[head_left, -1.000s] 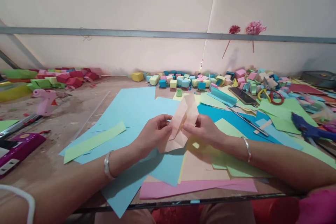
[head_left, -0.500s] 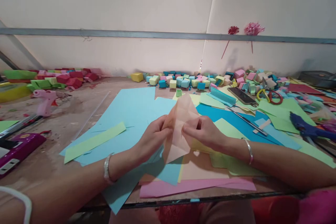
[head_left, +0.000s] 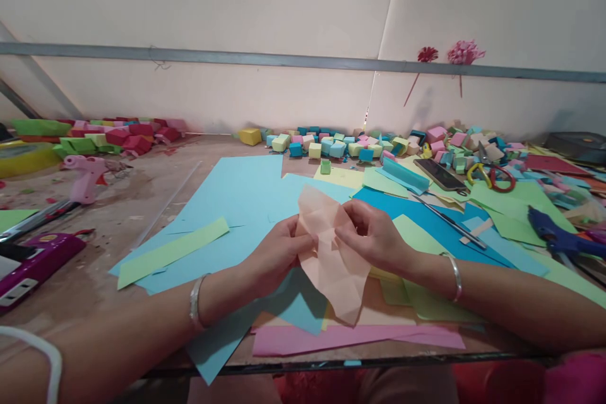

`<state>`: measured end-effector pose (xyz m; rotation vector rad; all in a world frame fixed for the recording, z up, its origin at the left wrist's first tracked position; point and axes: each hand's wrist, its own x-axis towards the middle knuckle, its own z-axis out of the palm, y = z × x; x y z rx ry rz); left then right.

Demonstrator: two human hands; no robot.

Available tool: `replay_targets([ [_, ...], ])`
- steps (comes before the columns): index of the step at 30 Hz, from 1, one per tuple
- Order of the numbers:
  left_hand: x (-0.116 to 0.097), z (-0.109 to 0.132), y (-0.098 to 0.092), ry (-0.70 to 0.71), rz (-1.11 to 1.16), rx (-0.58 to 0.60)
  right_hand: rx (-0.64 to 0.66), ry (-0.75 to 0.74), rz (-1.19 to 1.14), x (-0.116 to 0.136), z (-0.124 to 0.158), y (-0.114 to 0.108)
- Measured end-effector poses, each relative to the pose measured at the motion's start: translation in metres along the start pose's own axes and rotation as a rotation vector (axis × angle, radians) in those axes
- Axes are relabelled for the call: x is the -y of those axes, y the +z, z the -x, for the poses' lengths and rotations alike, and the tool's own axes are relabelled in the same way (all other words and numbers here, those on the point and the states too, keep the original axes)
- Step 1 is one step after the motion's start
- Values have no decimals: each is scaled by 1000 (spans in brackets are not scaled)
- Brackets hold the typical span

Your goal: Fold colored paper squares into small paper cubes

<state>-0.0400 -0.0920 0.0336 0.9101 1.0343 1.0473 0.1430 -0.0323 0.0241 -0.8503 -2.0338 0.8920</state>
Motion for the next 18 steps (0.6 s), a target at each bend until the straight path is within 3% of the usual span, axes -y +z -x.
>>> replay_targets([
  [7,4,1,-3,22,-65,-55,60,-106,29,3,4,1],
  [12,4,2,-1,173,-244,-86,53,-194,107,6,6,2],
  [18,3,3,-4,360,-632,-6,-1,-85,105,5,8,4],
])
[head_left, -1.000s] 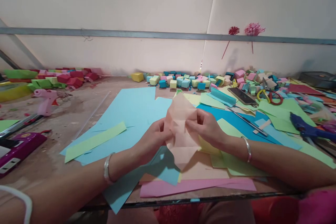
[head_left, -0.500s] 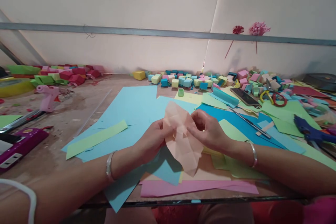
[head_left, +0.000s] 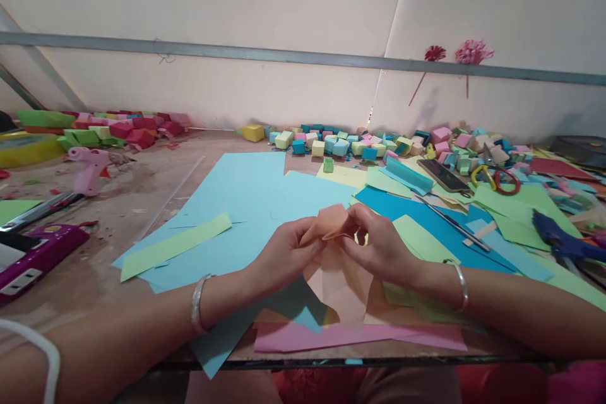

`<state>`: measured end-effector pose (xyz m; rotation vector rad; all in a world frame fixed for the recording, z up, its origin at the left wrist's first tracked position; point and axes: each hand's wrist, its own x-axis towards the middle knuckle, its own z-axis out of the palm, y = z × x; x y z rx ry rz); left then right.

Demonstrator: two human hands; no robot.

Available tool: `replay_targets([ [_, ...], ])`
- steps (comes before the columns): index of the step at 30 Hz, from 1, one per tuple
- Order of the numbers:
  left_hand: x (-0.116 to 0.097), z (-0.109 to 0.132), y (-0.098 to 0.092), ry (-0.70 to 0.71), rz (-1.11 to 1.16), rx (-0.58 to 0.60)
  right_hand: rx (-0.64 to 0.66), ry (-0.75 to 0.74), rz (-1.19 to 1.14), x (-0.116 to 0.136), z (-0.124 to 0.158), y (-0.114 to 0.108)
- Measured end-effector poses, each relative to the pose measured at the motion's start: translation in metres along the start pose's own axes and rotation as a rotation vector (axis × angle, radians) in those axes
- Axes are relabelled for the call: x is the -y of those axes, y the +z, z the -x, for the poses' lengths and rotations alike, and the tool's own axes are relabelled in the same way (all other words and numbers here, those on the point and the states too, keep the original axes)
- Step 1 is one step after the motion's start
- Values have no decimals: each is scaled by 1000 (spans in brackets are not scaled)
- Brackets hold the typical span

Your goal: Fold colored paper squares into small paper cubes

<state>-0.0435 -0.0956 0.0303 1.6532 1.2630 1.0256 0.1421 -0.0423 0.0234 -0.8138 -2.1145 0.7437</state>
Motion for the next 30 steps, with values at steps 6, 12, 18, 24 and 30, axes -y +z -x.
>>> replay_targets([
  [6,3,2,-1,14,-161,47,5,-70,33,-2,-3,-2],
  [12,-9,4,2,-56,226,-94,-113,128,-36,-15,-13,-2],
  [18,-12,3,3,-86,272,-75,-71,146,-75,-13,-14,-3],
  [24,-10,1,0,-51,177,-52,-20,90,-42,-14,-11,-3],
  [30,-5,-2,-2,-2,87,-61,20,12,-54,-13,-8,-3],
])
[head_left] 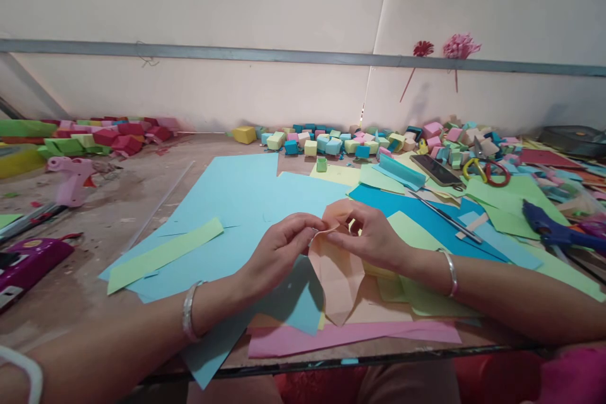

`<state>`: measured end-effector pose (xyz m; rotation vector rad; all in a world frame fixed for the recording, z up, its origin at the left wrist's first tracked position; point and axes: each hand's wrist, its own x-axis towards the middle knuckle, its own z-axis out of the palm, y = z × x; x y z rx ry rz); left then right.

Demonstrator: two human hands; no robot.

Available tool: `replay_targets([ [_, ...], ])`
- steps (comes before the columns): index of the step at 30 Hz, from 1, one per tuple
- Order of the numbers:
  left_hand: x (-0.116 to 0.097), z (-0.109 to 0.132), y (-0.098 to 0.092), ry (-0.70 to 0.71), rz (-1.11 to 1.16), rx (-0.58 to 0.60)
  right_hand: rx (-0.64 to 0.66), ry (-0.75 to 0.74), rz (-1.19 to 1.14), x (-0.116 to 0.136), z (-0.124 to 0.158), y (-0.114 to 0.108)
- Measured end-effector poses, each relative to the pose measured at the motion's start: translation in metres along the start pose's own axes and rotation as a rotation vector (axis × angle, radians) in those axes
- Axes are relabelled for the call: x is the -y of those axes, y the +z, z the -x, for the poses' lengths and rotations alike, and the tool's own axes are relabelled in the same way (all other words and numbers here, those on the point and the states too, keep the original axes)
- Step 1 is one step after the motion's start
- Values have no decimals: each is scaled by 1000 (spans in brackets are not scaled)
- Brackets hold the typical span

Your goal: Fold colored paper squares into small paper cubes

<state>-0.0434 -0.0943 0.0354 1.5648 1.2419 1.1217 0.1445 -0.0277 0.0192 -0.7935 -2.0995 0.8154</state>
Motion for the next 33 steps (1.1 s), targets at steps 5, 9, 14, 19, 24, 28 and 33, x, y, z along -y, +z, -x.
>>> replay_targets([
  [5,0,1,4,-41,194,27,15,-39,-81,4,1,-1],
  [9,-2,1,5,-88,254,-14,60,-108,-100,10,2,-3],
  [14,-2,-1,2,-146,251,40,29,-173,-56,14,5,-4],
  [19,4,-2,0,-189,342,87,50,-203,-104,13,6,-6],
  [24,5,-2,0,-224,488,141,69,-191,-158,16,6,-10],
  [28,3,0,2,-225,560,214,44,-229,-185,16,10,-9],
  [33,7,1,2,-171,592,244,-35,-283,-192,20,14,-8],
])
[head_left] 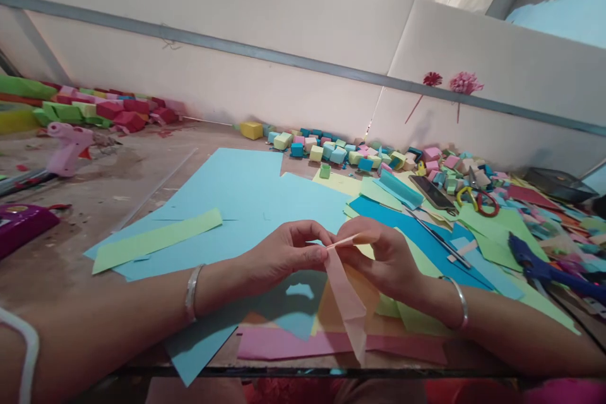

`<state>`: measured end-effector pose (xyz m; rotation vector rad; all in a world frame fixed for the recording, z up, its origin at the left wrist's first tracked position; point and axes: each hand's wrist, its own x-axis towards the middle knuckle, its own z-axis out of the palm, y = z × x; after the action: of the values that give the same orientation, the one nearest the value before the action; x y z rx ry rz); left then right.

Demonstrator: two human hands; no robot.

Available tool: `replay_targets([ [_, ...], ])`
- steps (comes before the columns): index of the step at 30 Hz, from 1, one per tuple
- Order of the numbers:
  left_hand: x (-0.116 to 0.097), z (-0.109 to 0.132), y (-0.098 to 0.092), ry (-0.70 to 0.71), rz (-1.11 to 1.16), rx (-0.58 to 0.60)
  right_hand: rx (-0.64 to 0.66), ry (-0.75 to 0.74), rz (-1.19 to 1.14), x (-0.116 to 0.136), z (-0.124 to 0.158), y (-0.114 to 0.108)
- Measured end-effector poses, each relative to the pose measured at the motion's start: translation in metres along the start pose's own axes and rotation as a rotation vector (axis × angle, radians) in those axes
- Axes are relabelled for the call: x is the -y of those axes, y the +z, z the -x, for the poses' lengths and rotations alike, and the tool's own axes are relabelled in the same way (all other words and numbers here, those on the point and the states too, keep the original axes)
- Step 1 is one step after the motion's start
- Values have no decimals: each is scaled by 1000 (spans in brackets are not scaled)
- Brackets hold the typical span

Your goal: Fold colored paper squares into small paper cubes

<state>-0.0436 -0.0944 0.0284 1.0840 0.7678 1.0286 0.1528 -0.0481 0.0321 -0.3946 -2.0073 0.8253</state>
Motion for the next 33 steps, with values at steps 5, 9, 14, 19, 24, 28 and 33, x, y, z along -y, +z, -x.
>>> replay_targets([
  [5,3,-1,-4,-17,62,43,26,19,44,5,-1,-3],
  [9,3,-2,-5,-45,102,32,25,-6,45,6,-2,-3],
  [14,4,-2,-5,-118,102,64,43,26,-1,3,2,-3],
  [19,5,-3,-7,-89,-12,87,76,108,-8,1,3,-4],
  [24,0,-3,-9,-8,-285,42,28,171,192,4,2,2],
  [28,-2,0,-4,8,-424,28,73,200,274,4,0,6],
  [33,-3,3,4,109,-629,-4,161,81,284,1,0,7],
])
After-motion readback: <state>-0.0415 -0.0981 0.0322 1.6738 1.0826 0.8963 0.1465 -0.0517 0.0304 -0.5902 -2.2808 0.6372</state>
